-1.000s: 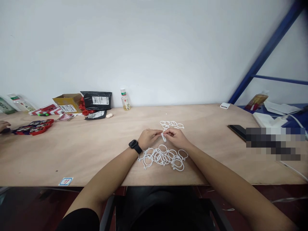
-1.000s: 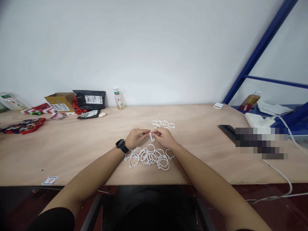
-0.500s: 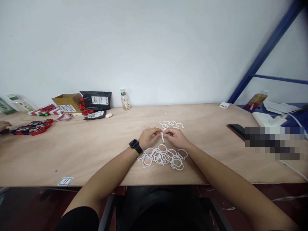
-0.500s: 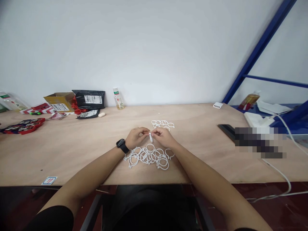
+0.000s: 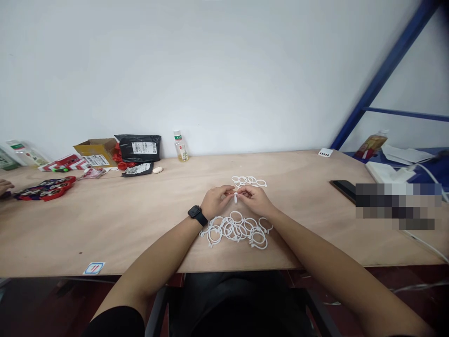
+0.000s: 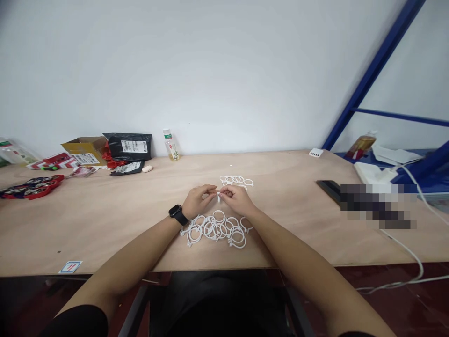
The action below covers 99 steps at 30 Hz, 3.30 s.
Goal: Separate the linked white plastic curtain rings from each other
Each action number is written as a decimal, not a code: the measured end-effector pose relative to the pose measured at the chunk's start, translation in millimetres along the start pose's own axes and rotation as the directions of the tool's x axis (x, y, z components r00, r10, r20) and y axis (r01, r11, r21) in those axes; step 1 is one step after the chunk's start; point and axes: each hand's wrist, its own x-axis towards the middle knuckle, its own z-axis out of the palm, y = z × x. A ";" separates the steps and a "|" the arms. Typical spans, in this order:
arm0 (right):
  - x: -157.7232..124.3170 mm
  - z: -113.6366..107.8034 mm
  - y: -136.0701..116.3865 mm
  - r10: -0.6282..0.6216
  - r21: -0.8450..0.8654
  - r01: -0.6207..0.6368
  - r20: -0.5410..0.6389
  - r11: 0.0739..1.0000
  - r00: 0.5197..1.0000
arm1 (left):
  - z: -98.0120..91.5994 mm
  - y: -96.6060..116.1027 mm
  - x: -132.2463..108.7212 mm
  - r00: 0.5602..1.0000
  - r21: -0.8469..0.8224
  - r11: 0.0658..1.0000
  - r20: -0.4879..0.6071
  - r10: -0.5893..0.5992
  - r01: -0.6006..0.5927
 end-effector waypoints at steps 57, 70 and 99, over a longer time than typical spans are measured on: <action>0.4 -6.6 0.5 -0.069 -0.105 0.072 0.024 0.992 0.997 | -2.1 2.8 1.4 1.000 -0.005 1.000 0.021 -0.021 0.021; -1.7 -8.6 -4.3 -0.156 -0.081 0.166 0.124 0.983 0.980 | -3.9 4.1 1.2 0.991 0.003 0.995 0.090 0.096 -0.097; 7.6 -24.0 3.0 -0.051 -0.219 -0.035 -0.376 0.975 0.925 | -8.6 36.5 2.2 0.915 0.026 0.969 0.336 0.223 -0.246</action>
